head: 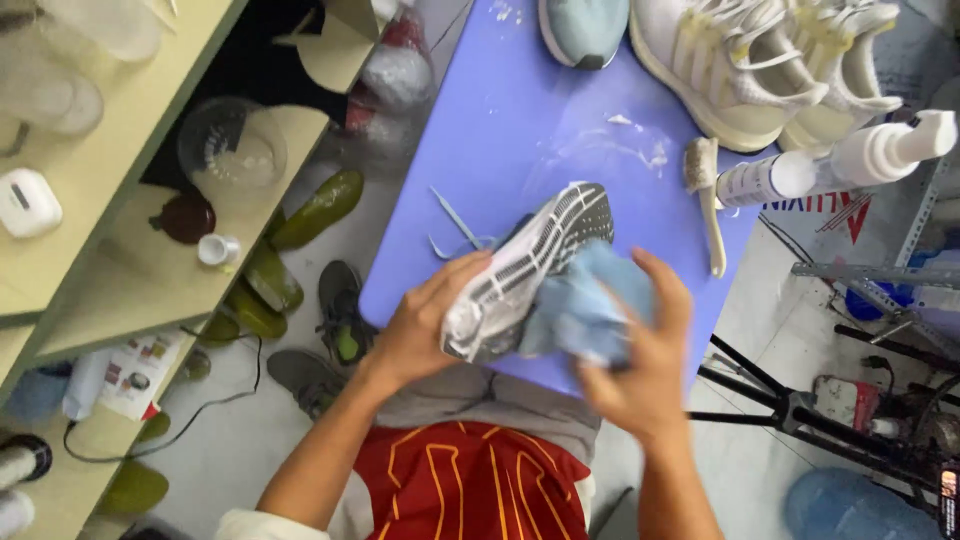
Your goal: Cleaning a light blue sneaker by applying foam, scrubbing with a brush, and wiping with a cloth.
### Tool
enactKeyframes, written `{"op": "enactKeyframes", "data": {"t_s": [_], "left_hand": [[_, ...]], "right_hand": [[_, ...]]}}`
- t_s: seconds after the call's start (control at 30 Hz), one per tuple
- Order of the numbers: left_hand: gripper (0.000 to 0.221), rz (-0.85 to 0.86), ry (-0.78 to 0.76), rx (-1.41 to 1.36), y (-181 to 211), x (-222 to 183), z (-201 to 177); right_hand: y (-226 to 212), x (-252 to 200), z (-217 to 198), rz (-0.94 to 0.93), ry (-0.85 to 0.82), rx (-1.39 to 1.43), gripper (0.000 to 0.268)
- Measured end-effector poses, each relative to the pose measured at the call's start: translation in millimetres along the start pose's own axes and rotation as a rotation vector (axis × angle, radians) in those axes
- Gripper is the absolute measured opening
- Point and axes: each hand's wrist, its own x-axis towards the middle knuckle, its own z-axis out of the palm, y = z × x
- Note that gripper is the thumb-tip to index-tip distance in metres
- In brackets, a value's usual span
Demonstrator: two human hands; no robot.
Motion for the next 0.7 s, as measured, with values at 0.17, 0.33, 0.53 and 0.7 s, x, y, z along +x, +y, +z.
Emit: {"op": "enactKeyframes", "data": {"t_s": [0.17, 0.33, 0.53, 0.7], "left_hand": [[0.081, 0.011, -0.003, 0.122, 27, 9, 1], [0.077, 0.038, -0.023, 0.245, 30, 8, 6], [0.065, 0.027, -0.163, 0.342, 34, 7, 8], [0.057, 0.035, -0.159, 0.441, 32, 4, 16]], "right_hand": [[-10, 2, 62, -0.056, 0.073, -0.048, 0.051], [-38, -32, 59, 0.036, 0.131, -0.162, 0.042], [-92, -30, 2, 0.105, -0.175, 0.255, 0.037], [-102, -21, -7, -0.147, 0.06, 0.015, 0.034]]}}
